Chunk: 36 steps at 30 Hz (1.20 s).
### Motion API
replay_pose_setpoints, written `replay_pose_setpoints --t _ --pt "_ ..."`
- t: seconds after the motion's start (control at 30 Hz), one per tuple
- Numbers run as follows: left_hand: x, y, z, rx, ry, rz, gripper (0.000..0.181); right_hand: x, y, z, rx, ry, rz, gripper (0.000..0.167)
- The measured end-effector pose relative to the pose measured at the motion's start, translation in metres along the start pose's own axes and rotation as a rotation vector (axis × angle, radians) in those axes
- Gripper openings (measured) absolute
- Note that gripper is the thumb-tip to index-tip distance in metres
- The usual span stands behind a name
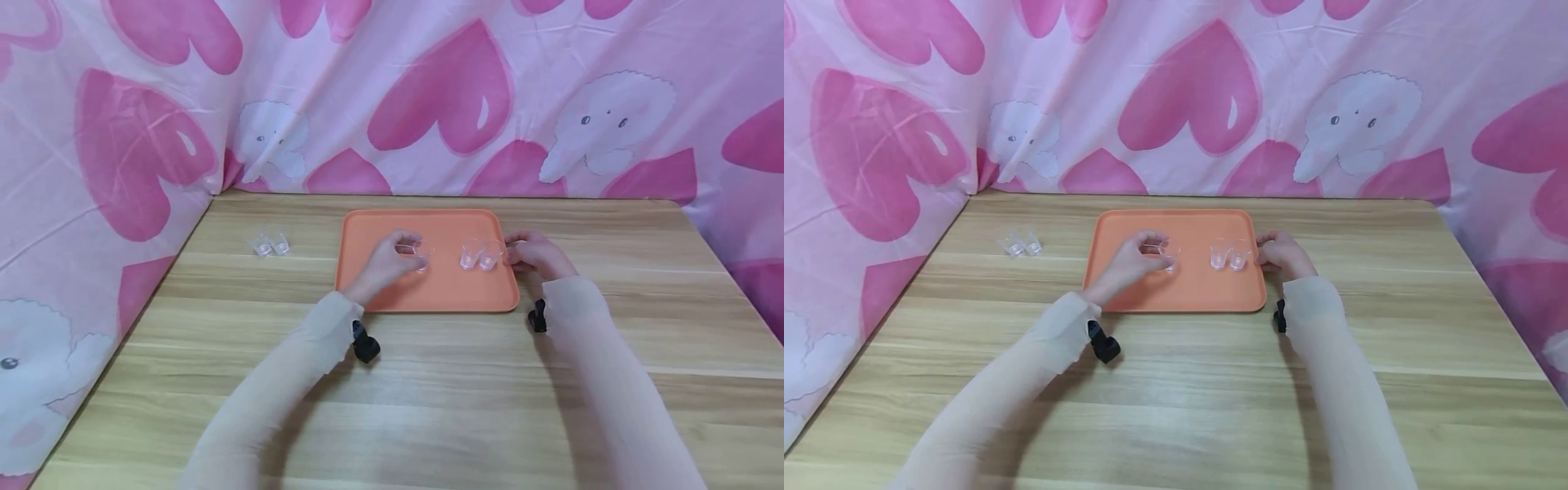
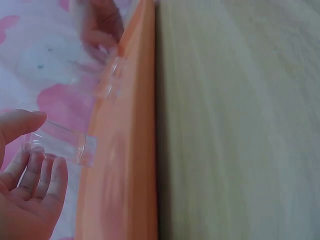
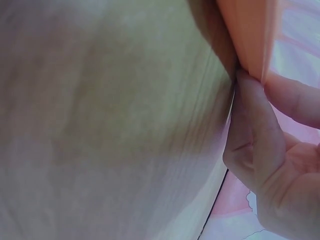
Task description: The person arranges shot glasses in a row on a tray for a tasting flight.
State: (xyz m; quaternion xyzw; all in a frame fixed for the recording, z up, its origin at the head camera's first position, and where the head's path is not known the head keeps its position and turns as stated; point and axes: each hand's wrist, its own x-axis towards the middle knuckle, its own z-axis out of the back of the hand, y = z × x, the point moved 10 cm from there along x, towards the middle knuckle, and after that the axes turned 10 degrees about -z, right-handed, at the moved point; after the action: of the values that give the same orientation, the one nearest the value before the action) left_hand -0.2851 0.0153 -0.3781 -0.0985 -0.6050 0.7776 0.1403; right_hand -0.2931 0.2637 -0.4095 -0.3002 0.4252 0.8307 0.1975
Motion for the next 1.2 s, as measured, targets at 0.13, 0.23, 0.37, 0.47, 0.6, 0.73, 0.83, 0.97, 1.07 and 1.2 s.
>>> replay_pose_setpoints --t 0.13,0.23,0.37,0.47,0.6,0.73,0.83,0.97,1.07,1.2 --pt "0.005 0.000 -0.013 0.003 0.002 0.001 0.047 0.001 -0.001 -0.001 -0.004 0.009 -0.006 0.056" --pt "0.008 -0.002 -0.020 0.015 -0.005 -0.003 0.047 0.001 -0.002 -0.001 -0.005 0.013 -0.015 0.057" --pt "0.013 -0.003 -0.025 0.011 -0.009 0.000 0.047 0.000 -0.002 -0.002 0.001 0.016 -0.020 0.058" --pt "0.015 -0.003 -0.028 0.002 -0.012 0.013 0.047 -0.002 -0.001 -0.003 0.006 0.020 -0.013 0.057" --pt "0.018 -0.001 -0.031 0.004 -0.014 0.036 0.048 -0.002 -0.001 -0.003 0.005 0.020 -0.011 0.057" --pt "0.022 0.000 -0.034 0.004 -0.016 0.038 0.048 -0.001 -0.001 -0.002 0.005 0.015 -0.009 0.057" --pt "0.024 0.002 -0.036 -0.004 -0.024 0.042 0.047 0.000 0.000 -0.002 0.005 0.012 -0.008 0.057" --pt "0.024 0.004 -0.039 -0.014 -0.027 0.055 0.047 0.001 0.000 -0.002 0.001 0.012 -0.008 0.057" --pt "0.024 0.003 -0.041 -0.013 -0.022 0.054 0.048 0.001 0.001 -0.002 -0.005 0.011 -0.006 0.057" --pt "0.024 0.001 -0.045 -0.006 -0.016 0.048 0.048 0.001 0.001 -0.002 -0.011 0.010 0.000 0.056"
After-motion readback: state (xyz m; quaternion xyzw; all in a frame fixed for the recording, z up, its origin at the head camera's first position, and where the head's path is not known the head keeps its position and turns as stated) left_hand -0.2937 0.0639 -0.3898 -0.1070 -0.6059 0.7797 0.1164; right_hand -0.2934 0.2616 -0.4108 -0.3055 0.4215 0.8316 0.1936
